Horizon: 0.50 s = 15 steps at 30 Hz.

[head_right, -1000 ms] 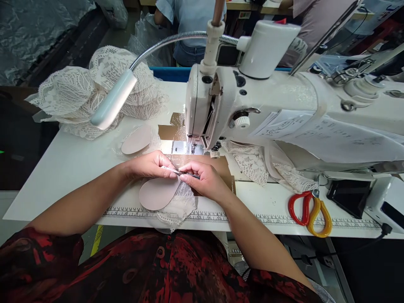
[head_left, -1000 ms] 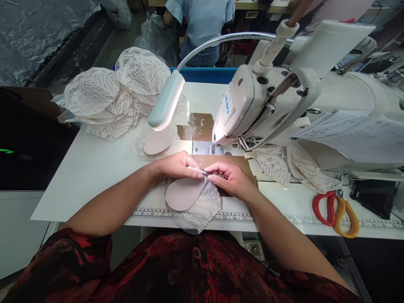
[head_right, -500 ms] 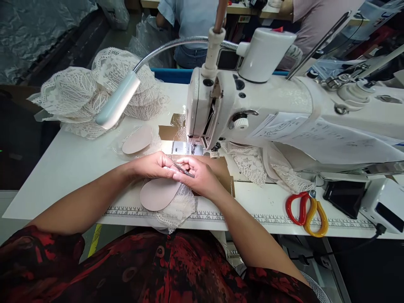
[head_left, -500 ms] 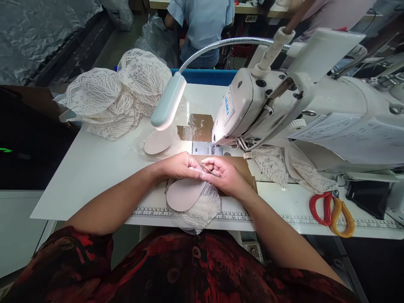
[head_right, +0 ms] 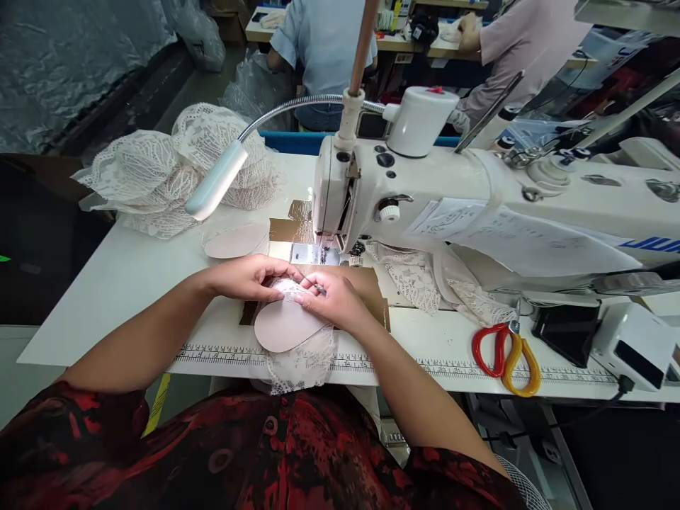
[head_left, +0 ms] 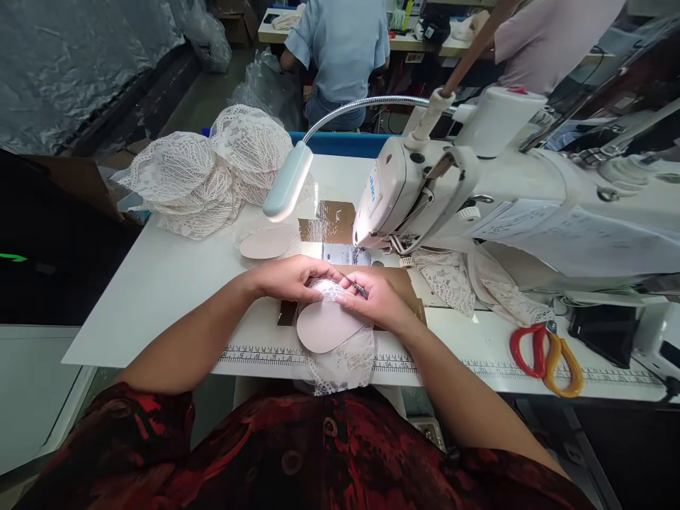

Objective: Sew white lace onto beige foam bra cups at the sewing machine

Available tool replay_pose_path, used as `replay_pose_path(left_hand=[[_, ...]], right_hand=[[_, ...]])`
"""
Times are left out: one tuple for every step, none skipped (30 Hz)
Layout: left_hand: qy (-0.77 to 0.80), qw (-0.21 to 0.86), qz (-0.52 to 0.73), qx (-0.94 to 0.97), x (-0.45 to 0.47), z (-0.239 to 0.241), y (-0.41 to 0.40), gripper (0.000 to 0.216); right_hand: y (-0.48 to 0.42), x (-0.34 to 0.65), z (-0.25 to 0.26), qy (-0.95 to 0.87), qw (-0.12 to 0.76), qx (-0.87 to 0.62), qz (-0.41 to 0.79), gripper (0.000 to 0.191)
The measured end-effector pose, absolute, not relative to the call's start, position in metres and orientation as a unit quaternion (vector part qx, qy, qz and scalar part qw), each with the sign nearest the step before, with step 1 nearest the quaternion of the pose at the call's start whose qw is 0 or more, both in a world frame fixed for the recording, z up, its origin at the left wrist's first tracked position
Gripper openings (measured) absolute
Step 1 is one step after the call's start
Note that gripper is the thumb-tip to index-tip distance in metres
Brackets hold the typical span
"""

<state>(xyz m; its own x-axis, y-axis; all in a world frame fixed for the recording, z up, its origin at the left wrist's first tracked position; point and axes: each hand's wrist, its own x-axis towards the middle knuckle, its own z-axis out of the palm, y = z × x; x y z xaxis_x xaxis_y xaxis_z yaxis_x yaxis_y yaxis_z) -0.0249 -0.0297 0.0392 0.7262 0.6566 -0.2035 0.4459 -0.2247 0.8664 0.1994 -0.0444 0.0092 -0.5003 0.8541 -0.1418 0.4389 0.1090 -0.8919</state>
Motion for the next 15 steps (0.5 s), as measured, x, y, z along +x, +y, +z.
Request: replay_pose_path(left_hand=[[0.364, 0.501, 0.120, 0.776, -0.023, 0.040, -0.031, 0.044], [0.376, 0.492, 0.141, 0.772, -0.022, 0.043, -0.033, 0.044], [0.390, 0.485, 0.162, 0.766, -0.023, 0.046, -0.034, 0.043], [0.406, 0.481, 0.178, 0.756, -0.025, 0.050, -0.035, 0.040], [0.423, 0.483, 0.185, 0.744, -0.028, 0.054, -0.037, 0.036], [0.443, 0.491, 0.179, 0.728, -0.032, 0.057, -0.038, 0.033], [0.460, 0.509, 0.161, 0.710, -0.035, 0.059, -0.040, 0.032], [0.469, 0.536, 0.133, 0.689, -0.038, 0.059, -0.042, 0.033], [0.470, 0.570, 0.105, 0.665, -0.040, 0.057, -0.044, 0.034], [0.464, 0.610, 0.085, 0.637, -0.040, 0.054, -0.047, 0.036], [0.454, 0.650, 0.080, 0.605, -0.038, 0.049, -0.051, 0.036], [0.444, 0.685, 0.093, 0.570, -0.034, 0.043, -0.054, 0.036], [0.440, 0.711, 0.123, 0.535, -0.029, 0.038, -0.058, 0.035], [0.441, 0.725, 0.165, 0.503, -0.023, 0.032, -0.061, 0.034], [0.443, 0.732, 0.205, 0.475, -0.017, 0.028, -0.063, 0.033]], right_hand=[[-0.045, 0.198, 0.009, -0.726, 0.214, -0.446, 0.478, 0.022], [-0.046, 0.198, 0.008, -0.736, 0.218, -0.437, 0.468, 0.020], [-0.046, 0.199, 0.008, -0.741, 0.226, -0.429, 0.465, 0.018], [-0.047, 0.200, 0.008, -0.739, 0.234, -0.425, 0.468, 0.018], [-0.047, 0.201, 0.008, -0.733, 0.241, -0.422, 0.476, 0.018], [-0.048, 0.203, 0.008, -0.727, 0.248, -0.419, 0.484, 0.018], [-0.048, 0.204, 0.008, -0.722, 0.256, -0.413, 0.493, 0.019], [-0.049, 0.205, 0.009, -0.716, 0.264, -0.407, 0.502, 0.020], [-0.049, 0.206, 0.009, -0.711, 0.271, -0.400, 0.511, 0.020], [-0.049, 0.206, 0.009, -0.706, 0.277, -0.393, 0.520, 0.021], [-0.049, 0.207, 0.009, -0.702, 0.281, -0.387, 0.527, 0.021], [-0.049, 0.207, 0.009, -0.699, 0.285, -0.381, 0.534, 0.021], [-0.049, 0.207, 0.009, -0.699, 0.285, -0.373, 0.539, 0.021], [-0.049, 0.207, 0.008, -0.703, 0.282, -0.365, 0.542, 0.021], [-0.049, 0.207, 0.007, -0.707, 0.276, -0.357, 0.544, 0.021]])
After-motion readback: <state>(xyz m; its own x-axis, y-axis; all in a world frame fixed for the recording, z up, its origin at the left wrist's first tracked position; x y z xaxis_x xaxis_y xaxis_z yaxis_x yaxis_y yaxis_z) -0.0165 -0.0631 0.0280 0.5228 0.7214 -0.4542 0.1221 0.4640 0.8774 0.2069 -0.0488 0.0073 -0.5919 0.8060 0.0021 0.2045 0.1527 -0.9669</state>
